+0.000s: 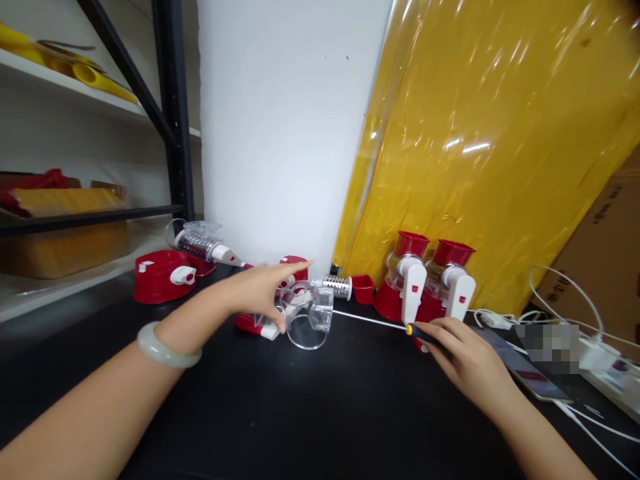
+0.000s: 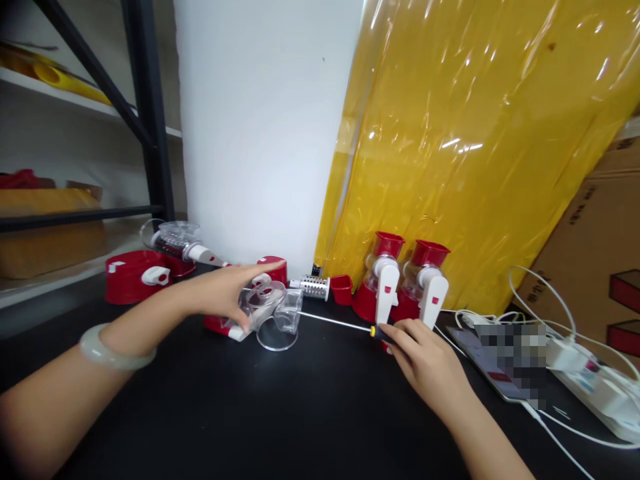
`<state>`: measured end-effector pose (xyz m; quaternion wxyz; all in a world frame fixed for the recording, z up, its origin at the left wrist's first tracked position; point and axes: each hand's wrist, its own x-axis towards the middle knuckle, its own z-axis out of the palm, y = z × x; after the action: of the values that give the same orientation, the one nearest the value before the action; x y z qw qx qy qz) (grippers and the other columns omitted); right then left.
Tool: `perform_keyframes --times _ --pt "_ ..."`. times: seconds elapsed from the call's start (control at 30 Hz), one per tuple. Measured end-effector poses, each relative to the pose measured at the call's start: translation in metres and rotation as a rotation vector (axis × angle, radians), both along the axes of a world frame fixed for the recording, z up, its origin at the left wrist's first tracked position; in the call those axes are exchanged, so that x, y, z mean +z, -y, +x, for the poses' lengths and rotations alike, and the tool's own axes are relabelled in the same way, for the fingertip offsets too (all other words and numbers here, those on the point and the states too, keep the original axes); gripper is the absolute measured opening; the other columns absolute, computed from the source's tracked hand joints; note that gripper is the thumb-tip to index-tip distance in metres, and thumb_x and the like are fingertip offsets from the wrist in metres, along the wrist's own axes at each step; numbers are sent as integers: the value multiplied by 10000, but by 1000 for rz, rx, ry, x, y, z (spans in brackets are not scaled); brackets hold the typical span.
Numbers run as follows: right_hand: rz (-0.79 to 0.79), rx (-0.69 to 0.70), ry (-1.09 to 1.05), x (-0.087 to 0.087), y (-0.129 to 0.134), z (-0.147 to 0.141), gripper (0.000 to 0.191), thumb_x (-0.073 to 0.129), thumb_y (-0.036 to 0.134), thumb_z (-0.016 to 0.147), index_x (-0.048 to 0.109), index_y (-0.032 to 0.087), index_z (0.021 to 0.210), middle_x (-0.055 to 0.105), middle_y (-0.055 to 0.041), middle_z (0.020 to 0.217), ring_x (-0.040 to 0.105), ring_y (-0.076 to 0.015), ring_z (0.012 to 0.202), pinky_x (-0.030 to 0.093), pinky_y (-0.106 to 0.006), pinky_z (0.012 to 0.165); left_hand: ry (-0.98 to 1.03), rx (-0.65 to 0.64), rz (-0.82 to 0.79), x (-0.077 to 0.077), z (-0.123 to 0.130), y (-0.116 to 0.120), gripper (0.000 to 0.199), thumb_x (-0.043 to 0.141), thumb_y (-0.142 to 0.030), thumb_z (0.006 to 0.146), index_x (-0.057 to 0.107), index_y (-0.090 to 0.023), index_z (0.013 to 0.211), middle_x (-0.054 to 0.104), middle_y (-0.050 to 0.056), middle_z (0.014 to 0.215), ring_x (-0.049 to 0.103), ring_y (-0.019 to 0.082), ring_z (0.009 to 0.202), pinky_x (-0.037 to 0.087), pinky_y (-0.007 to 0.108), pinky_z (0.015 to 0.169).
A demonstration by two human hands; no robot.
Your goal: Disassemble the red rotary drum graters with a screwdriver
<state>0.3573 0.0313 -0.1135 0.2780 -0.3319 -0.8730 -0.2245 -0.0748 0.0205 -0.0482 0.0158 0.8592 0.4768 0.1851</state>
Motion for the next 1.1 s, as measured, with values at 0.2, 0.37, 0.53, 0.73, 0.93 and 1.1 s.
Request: perform_keyframes --times 0.2,0.37,0.53,0.73,0.93,1.1 --pt "21 43 -32 -7 0 2 269 539 274 960 608 240 1217 653 -79 1023 659 -199 905 526 -312 796 7 289 -261 -1 -50 17 1175 882 -460 483 344 -188 1492 503 198 1451 507 378 1309 411 482 1064" --pt "13 77 -69 -12 2 1 266 555 294 952 623 240 1204 660 -77 1022 663 -204 895 531 -327 805 207 123 -417 -42 -41 32 846 694 -554 759 354 -211 1454 681 112 1193 663 265 1085 502 378 930" --pt "-17 84 -109 -12 5 6 268 571 288 934 641 259 1192 666 -67 1018 669 -206 893 542 -326 798 341 206 -366 -65 -27 40 796 579 -589 839 296 -147 1437 662 43 907 644 214 828 504 348 780" --pt "-34 156 -170 -7 11 12 252 616 245 898 652 271 1146 667 -56 988 668 -196 873 537 -301 765 469 194 -424 -76 -19 51 752 521 -582 874 288 -154 1447 596 4 870 596 181 801 486 337 796" --pt "-16 171 -146 1 15 14 258 620 219 891 651 270 1142 655 -49 961 654 -184 837 523 -299 734 366 244 -444 -62 -22 60 912 564 -625 845 161 -165 1523 663 89 1081 638 253 1013 478 410 940" --pt "26 173 -113 4 17 16 274 626 198 888 628 258 1156 636 -50 949 636 -178 824 508 -301 728 170 202 -69 -12 -4 61 1134 726 -658 700 93 -271 1558 243 157 1600 245 382 1456 299 533 1143"
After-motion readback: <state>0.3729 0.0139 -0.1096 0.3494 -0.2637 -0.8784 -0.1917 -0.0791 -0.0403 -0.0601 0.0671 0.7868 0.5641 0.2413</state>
